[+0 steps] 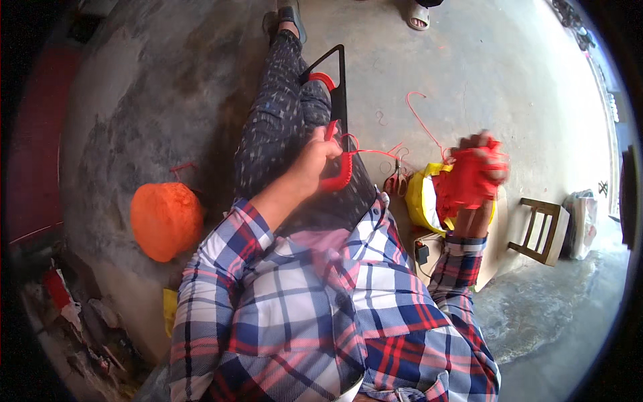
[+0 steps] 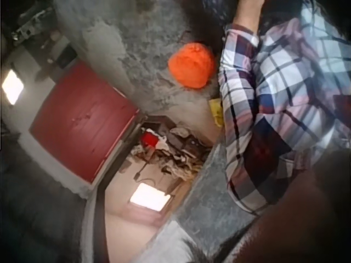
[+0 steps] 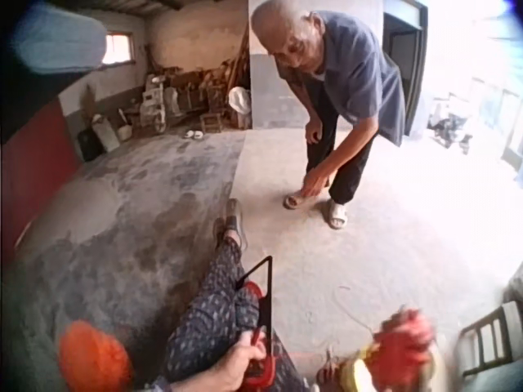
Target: The recorder is wrapping red string or yarn onto a small red frame, likely part of a furniture piece or decorative item.
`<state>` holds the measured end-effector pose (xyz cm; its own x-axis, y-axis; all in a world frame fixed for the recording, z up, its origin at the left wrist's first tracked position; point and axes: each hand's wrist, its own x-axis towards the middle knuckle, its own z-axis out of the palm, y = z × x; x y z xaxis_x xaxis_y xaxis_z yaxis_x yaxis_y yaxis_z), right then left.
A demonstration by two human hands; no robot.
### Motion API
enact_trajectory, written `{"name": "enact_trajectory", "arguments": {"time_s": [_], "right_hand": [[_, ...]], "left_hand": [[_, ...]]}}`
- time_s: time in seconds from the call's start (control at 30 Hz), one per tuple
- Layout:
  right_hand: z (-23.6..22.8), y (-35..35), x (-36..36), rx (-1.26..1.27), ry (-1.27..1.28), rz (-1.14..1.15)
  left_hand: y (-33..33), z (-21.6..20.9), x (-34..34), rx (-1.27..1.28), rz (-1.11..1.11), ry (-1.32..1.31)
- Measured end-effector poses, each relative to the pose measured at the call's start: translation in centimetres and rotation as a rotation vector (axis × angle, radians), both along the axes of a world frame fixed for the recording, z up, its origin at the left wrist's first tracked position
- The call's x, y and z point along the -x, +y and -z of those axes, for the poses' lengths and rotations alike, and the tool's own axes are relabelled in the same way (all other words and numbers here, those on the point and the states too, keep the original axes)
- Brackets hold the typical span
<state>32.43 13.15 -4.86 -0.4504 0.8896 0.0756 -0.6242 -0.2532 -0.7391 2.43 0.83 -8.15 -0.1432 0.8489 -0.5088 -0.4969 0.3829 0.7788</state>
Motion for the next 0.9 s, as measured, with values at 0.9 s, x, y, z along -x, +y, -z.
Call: {"name": "enact_trajectory", "arguments": {"time_s": [0.9], "right_hand": [[-10.8, -6.8, 9.4, 0.244, 0.069, -0.18]], "left_hand": [[-0.5, -4.7, -2.2, -0.585, 0.093, 1.314]]}}
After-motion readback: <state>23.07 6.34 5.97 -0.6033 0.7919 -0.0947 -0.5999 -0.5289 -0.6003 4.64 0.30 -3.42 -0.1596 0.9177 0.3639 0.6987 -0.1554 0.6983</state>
